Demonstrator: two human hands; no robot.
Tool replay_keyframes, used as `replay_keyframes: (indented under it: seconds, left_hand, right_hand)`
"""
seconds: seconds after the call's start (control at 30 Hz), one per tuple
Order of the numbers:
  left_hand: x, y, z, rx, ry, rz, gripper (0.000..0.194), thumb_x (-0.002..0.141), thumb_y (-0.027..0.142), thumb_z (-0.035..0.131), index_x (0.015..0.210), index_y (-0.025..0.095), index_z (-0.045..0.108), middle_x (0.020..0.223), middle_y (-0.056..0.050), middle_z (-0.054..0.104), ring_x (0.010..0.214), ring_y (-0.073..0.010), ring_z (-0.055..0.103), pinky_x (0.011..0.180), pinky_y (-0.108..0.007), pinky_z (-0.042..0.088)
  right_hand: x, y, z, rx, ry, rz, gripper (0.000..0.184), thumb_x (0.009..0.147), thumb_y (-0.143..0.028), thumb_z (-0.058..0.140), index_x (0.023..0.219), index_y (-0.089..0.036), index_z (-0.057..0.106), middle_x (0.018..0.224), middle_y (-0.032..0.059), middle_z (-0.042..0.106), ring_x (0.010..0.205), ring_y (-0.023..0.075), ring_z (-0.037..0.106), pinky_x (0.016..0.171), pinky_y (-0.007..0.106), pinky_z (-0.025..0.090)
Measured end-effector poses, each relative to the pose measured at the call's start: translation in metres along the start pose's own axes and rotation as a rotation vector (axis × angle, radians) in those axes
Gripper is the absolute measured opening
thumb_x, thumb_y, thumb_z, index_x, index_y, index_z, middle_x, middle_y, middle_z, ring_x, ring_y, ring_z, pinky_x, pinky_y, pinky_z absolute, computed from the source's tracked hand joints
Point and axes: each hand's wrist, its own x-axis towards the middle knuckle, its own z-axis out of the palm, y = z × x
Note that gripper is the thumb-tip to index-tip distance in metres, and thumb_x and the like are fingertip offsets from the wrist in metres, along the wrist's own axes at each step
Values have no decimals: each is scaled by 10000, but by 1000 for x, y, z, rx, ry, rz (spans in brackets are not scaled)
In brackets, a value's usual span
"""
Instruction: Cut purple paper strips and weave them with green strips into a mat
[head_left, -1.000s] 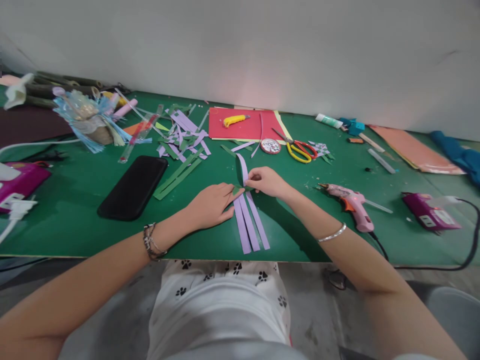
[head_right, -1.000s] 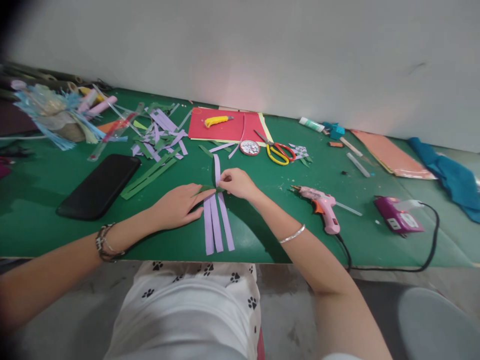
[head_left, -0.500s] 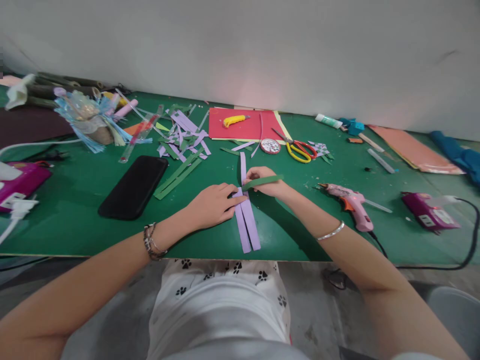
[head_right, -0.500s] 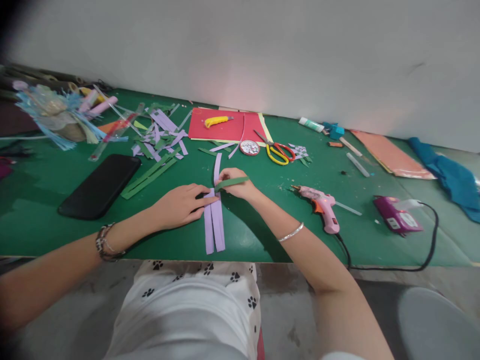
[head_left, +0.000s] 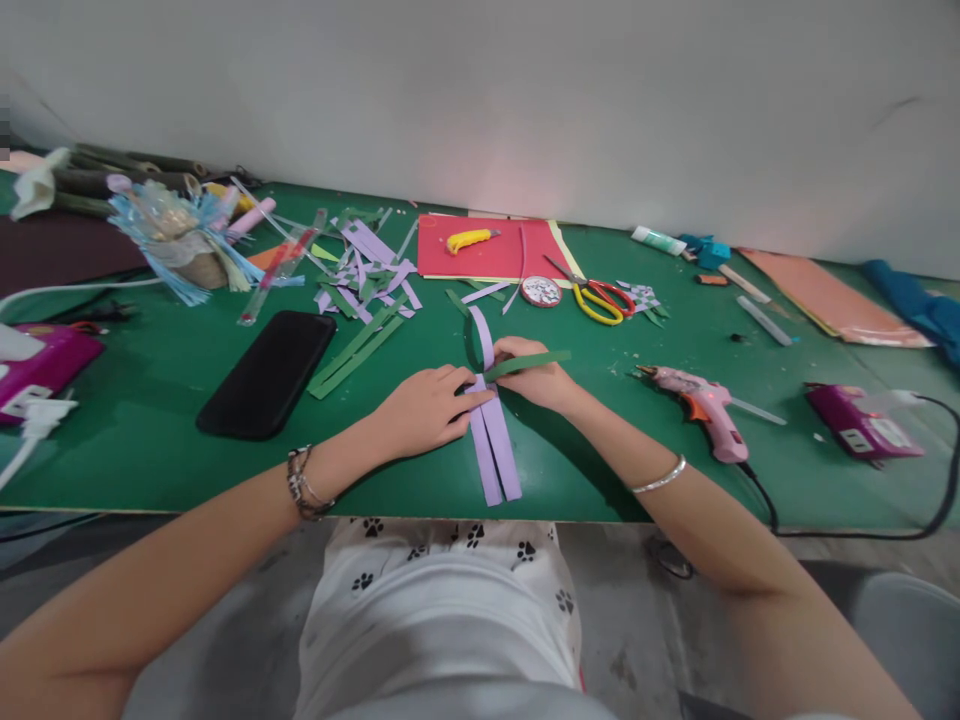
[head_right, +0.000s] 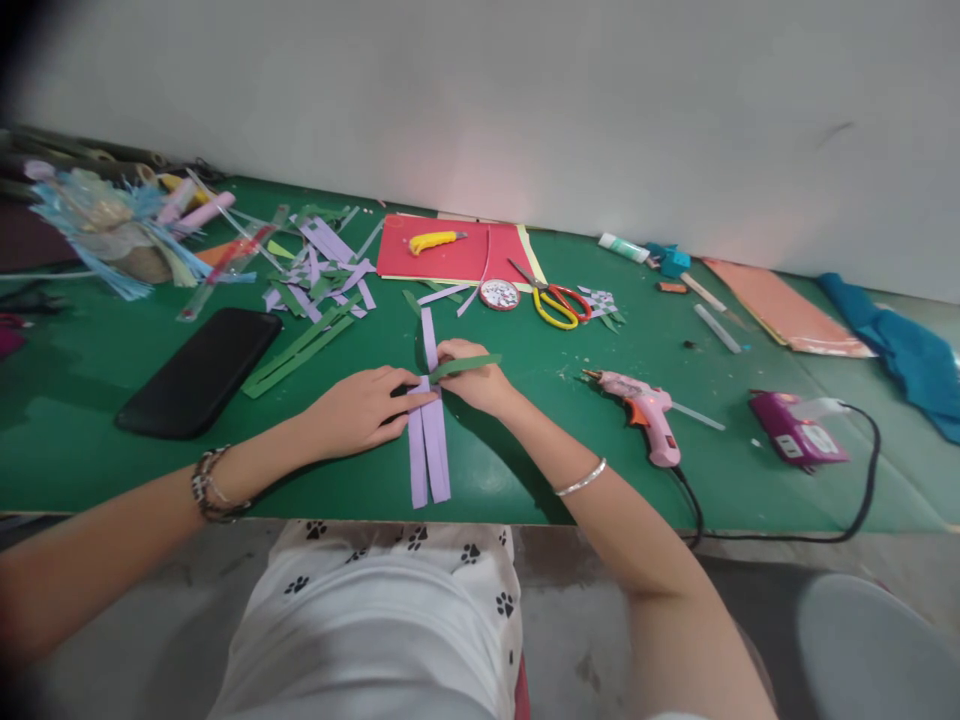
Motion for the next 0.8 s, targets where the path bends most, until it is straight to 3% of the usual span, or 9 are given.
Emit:
replay_keyframes:
  seconds: [0.23,0.43,0.8]
  left_hand:
    - [2,3,-1,15,11,-2,365,857,235,369,1190,174,505,1048,-111,540,894,-214,510,764,-344,439]
    - [4,7,-2,46,35,-41,344,847,235,399,1157,154,521,1004,-103,557,847,-203,525,725,-323,449]
    - [7,15,-7,127,18,-74,313,847,244,399,1107,149,543,928,-92,574,829,-206,553,678,-313,456]
  right_hand:
    - [-4,5,5,-103,91,-139,169,638,-106,563,570,-184,430,648,-21,421,656,125,421,599,241,332]
    - [-5,9,5,-129,59,-132,201,647,-115,544,570,-193,375,604,-37,389,587,112,380,542,229,300]
    - [-6,9,7,-149,76,-138,214,733,-175,519,545,-186,419,583,-30,411,589,109,416,550,225,326]
